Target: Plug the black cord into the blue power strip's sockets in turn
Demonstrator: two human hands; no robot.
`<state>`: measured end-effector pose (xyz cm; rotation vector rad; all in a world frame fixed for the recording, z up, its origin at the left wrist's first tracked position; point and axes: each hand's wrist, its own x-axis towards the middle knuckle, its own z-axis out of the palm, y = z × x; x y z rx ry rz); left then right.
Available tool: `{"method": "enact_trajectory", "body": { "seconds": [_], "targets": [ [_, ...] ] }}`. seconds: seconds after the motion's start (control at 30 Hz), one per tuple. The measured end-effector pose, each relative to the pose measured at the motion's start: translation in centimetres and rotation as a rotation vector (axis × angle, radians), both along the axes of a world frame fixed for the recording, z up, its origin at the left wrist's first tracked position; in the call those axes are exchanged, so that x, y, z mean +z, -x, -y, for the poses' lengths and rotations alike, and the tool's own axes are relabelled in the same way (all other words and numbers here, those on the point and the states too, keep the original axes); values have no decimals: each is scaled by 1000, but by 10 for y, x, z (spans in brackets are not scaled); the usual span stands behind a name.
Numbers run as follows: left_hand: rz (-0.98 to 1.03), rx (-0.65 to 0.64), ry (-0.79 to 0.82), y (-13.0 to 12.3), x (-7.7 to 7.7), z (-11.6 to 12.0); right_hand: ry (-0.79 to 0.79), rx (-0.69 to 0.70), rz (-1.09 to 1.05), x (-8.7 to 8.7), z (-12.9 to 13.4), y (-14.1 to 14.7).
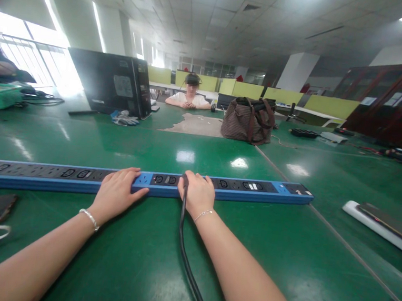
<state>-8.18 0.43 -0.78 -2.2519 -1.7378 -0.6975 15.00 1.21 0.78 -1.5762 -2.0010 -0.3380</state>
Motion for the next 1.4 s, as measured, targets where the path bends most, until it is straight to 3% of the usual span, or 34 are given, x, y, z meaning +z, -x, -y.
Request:
{"method": "enact_trajectory", "body": {
  "seconds": [0.37, 0.7, 0.97, 1.4],
  "targets": [
    [-22, 12, 12, 0, 1, 0, 68, 98, 31, 3, 4, -12],
    [-10, 1, -1, 1, 1, -1, 96, 80, 20, 4, 2, -12],
    [-7, 9, -3, 0, 1, 0, -38, 139, 39, -6, 2, -11],
    [-18, 5, -17, 1, 0, -1, -34, 180, -127, -16, -4, -11]
  ]
}}
